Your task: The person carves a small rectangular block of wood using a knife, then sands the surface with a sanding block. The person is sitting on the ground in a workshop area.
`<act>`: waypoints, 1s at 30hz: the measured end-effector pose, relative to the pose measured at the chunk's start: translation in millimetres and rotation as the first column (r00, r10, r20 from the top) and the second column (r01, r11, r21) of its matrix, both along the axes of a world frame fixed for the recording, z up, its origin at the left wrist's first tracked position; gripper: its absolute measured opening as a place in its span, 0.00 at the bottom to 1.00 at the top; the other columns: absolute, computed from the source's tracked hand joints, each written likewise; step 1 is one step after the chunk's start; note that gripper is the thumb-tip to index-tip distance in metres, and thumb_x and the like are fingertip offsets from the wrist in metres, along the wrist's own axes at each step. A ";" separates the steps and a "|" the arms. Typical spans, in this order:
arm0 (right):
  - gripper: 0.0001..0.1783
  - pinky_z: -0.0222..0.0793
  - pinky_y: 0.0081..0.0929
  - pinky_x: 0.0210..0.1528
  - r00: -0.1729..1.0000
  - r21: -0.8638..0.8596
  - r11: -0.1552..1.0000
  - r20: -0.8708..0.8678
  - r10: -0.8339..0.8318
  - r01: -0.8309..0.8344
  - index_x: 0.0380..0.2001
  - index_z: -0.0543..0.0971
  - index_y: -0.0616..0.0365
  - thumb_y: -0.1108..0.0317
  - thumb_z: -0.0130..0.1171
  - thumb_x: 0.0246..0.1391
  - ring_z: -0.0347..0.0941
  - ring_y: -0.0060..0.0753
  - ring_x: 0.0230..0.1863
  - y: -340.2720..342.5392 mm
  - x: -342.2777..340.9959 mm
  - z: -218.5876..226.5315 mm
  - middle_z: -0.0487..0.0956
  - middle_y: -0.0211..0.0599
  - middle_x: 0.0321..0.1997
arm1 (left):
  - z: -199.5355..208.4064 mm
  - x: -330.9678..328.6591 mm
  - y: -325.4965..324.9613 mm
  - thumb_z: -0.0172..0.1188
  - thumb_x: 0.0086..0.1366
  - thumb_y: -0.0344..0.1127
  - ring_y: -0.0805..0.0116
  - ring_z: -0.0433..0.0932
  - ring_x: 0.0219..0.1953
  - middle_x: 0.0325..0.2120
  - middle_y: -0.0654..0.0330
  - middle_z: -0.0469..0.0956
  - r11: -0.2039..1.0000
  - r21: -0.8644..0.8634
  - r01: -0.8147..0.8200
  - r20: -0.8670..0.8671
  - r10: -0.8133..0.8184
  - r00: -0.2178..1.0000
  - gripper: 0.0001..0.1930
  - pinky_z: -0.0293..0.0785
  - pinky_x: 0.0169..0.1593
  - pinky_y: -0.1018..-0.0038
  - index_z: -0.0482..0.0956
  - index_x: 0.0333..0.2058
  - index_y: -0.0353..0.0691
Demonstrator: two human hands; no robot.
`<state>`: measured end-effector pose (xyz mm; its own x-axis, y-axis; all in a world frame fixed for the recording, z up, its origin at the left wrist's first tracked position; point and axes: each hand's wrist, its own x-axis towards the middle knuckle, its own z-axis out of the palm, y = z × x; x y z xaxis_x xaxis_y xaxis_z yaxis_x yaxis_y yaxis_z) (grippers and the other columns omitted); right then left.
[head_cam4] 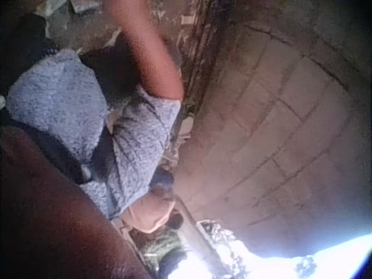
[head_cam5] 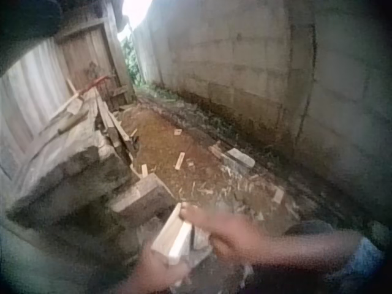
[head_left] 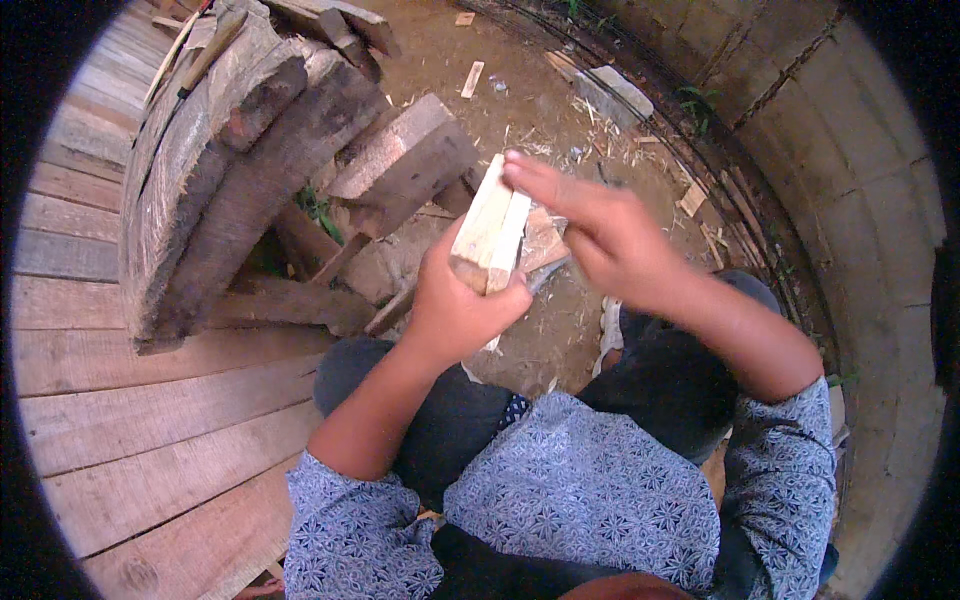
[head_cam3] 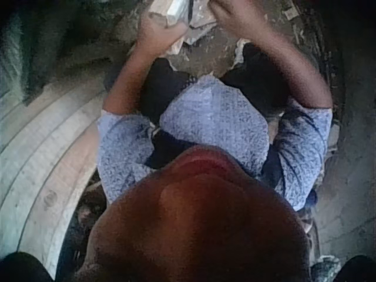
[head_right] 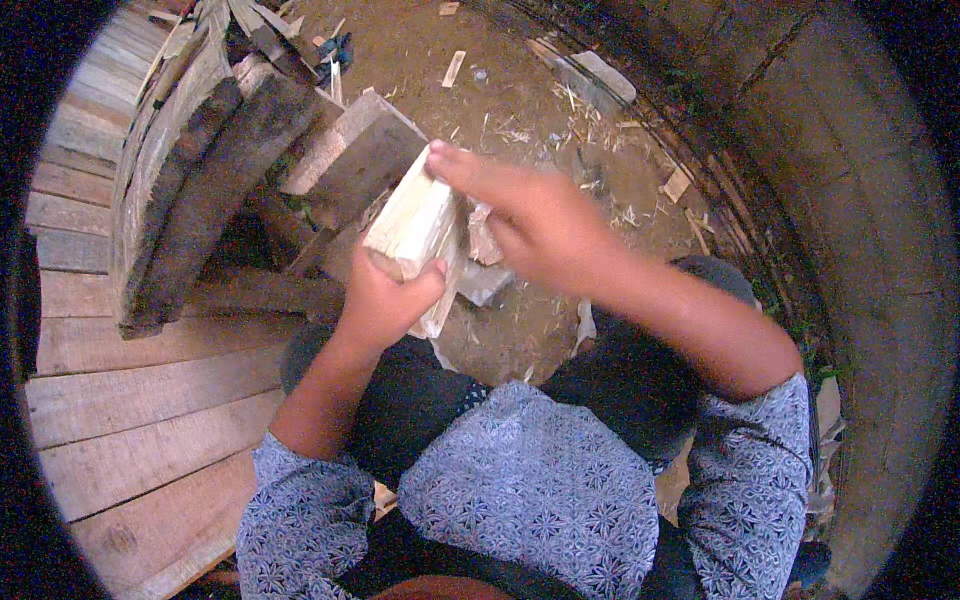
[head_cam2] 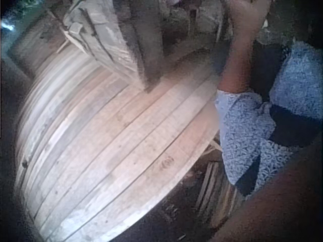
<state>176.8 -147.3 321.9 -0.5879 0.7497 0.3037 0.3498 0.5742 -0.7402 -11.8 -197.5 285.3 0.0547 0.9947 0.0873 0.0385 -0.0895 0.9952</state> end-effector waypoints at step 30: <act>0.29 0.76 0.28 0.47 0.871 -0.593 0.792 -0.456 -0.182 -0.145 0.61 0.65 0.60 0.68 0.57 0.57 0.78 0.30 0.44 19.0 41.7 5.5 0.76 0.40 0.49 | 7.2 4.4 -3.8 0.66 0.46 0.26 0.70 0.78 0.44 0.42 0.55 0.78 0.990 0.122 0.072 -0.193 -0.047 0.980 0.31 0.73 0.49 0.71 0.71 0.52 0.29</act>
